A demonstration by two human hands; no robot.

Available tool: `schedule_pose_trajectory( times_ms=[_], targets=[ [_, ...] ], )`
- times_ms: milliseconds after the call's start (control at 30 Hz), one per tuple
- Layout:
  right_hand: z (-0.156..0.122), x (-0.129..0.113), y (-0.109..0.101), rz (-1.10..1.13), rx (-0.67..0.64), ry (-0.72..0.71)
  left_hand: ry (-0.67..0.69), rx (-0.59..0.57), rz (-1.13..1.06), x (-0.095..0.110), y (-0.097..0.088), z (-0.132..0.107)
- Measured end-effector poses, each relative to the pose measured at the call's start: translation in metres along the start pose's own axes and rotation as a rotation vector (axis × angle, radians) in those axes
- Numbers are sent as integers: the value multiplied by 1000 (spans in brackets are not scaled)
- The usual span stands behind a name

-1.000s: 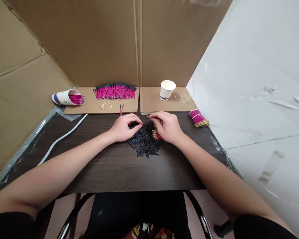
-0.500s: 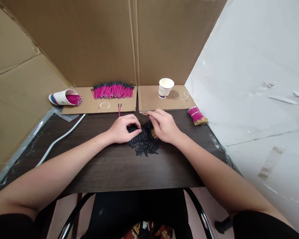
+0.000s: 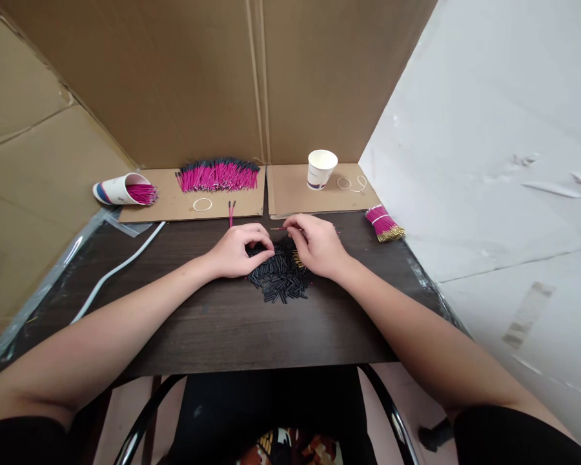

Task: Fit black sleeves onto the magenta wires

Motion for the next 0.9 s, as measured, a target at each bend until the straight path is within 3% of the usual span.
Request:
schedule_pose_trajectory(
  times_ms=[233, 533, 900],
  targets=[
    [-2, -2, -2, 53, 33, 5, -11, -12, -20, -1, 0, 2],
    [-6, -10, -10, 93, 102, -10, -172, 138, -373, -31, -7, 5],
    [-4, -9, -6, 65, 62, -20, -146, 138, -390, -23, -9, 5]
  ],
)
Point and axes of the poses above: each hand's wrist, its own z-axis towards the middle knuckle, its own y-axis out of the palm, x = y × z, the point moved 9 cm from there along z, towards the middle knuckle, and after that the axes turned 8 degrees about -x, right-handed, at the moved point
